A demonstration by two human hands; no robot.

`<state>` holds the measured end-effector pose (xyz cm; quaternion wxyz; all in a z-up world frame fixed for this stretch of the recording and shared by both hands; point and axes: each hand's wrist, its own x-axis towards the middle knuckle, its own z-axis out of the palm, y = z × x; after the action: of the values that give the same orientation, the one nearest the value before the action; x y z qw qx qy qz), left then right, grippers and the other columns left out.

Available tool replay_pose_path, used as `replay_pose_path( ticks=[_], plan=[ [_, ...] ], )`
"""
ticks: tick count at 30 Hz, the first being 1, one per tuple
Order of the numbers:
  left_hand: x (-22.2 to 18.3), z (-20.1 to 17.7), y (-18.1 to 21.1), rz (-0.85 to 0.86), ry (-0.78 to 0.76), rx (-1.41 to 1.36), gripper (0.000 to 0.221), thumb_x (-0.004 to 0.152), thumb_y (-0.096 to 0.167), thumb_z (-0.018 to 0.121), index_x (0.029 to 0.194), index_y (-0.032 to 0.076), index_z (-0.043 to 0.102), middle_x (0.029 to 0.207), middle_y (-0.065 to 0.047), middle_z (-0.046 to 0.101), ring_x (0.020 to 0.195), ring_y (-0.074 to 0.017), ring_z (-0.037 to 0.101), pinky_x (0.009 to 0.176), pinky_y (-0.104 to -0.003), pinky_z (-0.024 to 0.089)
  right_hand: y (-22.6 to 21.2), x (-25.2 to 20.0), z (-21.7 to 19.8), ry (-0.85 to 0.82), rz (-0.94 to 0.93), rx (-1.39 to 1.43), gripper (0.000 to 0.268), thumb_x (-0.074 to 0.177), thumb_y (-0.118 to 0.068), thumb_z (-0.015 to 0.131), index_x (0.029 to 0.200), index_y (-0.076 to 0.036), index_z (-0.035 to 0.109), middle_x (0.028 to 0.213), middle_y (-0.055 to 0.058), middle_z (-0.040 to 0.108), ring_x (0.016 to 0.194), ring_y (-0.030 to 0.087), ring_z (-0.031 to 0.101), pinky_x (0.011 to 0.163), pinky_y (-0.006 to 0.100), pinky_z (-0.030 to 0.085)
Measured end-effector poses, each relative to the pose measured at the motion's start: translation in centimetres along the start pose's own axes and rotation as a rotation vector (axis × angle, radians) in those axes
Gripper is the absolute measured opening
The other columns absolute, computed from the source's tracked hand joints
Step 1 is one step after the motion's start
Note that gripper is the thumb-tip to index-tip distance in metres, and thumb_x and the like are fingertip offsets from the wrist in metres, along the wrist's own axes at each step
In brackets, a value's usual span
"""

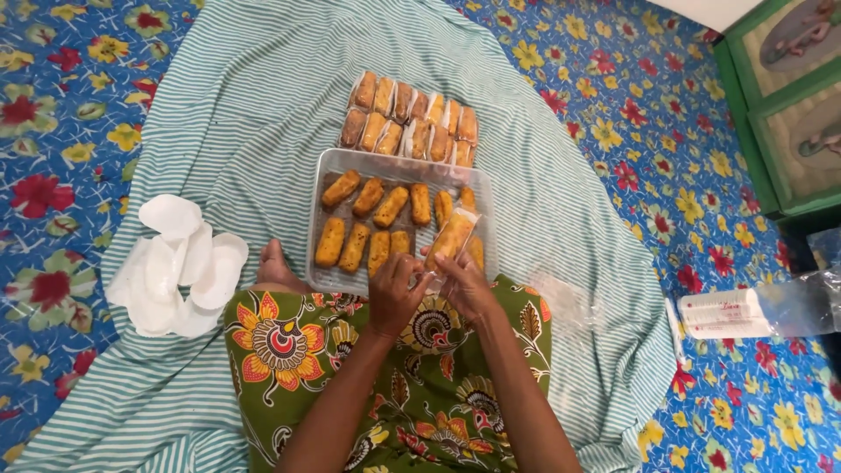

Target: Wrapping individual rectangular food snacks in clear plastic film.

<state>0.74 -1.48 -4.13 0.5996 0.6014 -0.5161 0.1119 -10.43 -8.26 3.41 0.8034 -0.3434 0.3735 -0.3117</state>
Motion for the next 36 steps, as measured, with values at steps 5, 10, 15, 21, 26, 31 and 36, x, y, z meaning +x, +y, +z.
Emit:
replay_pose_path(
  ticks=[5,10,15,21,26,31,36],
  plan=[
    [-1.0,0.6,-0.8,-0.005,0.017,-0.012,0.027,0.084,0.012,0.082,0.083,0.015,0.054,0.079,-0.001,0.052,0.066,-0.0263,0.062,0.064,-0.034,0.055,-0.5,-0.9,1.5,0.003,0.008,-0.031,0.027,0.088,-0.009,0.079,0.105,-0.01,0.058,0.086,0.006,0.071,0.07,0.022,0.074,0.066,0.041,0.066],
    [-0.2,-0.2,-0.2,0.012,0.011,-0.007,0.028,0.082,0.008,0.081,0.081,0.016,0.054,0.077,-0.002,0.051,0.068,-0.0276,0.063,0.065,-0.035,0.055,-0.1,-0.9,0.8,-0.01,0.021,-0.085,0.026,0.088,-0.01,0.078,0.11,-0.013,0.064,0.089,0.004,0.073,0.075,0.02,0.075,0.071,0.037,0.066],
    [-0.8,0.3,-0.8,0.032,0.016,0.022,0.03,0.084,0.008,0.079,0.077,0.018,0.051,0.075,0.0,0.047,0.065,-0.0266,0.061,0.063,-0.034,0.054,0.5,-1.0,0.8,-0.007,0.017,-0.065,0.024,0.088,-0.01,0.079,0.103,-0.011,0.06,0.083,0.006,0.072,0.072,0.021,0.075,0.067,0.036,0.064],
    [-0.4,-0.3,-0.3,0.04,0.003,0.022,0.032,0.084,0.007,0.079,0.075,0.018,0.05,0.074,0.0,0.046,0.064,-0.0266,0.061,0.062,-0.035,0.054,1.1,-1.0,0.3,0.0,0.035,-0.064,0.026,0.088,-0.01,0.079,0.107,-0.011,0.061,0.087,0.007,0.073,0.075,0.022,0.075,0.07,0.038,0.064],
    [-0.7,-0.1,-0.6,0.037,-0.033,0.02,0.031,0.08,0.006,0.079,0.075,0.018,0.05,0.075,-0.001,0.046,0.065,-0.0275,0.061,0.062,-0.036,0.054,1.4,-0.7,-0.2,0.013,0.05,-0.066,0.026,0.089,-0.012,0.08,0.103,-0.012,0.058,0.088,0.007,0.073,0.076,0.021,0.075,0.071,0.037,0.064],
    [-2.1,1.1,-1.7,0.063,-0.051,0.023,0.027,0.083,0.01,0.076,0.077,0.018,0.051,0.077,0.0,0.046,0.067,-0.0258,0.063,0.064,-0.034,0.054,2.0,0.5,-1.8,0.026,0.063,-0.044,0.029,0.087,-0.012,0.081,0.103,-0.011,0.056,0.09,0.009,0.073,0.076,0.022,0.074,0.068,0.039,0.064],
    [-1.7,0.8,-0.9,0.051,-0.117,-0.023,0.026,0.085,0.017,0.079,0.078,0.019,0.054,0.078,0.001,0.05,0.067,-0.0244,0.064,0.064,-0.031,0.054,1.1,1.3,-2.8,0.029,0.062,-0.039,0.031,0.087,-0.01,0.08,0.105,-0.009,0.055,0.088,0.011,0.072,0.072,0.024,0.074,0.063,0.042,0.064]
  ],
)
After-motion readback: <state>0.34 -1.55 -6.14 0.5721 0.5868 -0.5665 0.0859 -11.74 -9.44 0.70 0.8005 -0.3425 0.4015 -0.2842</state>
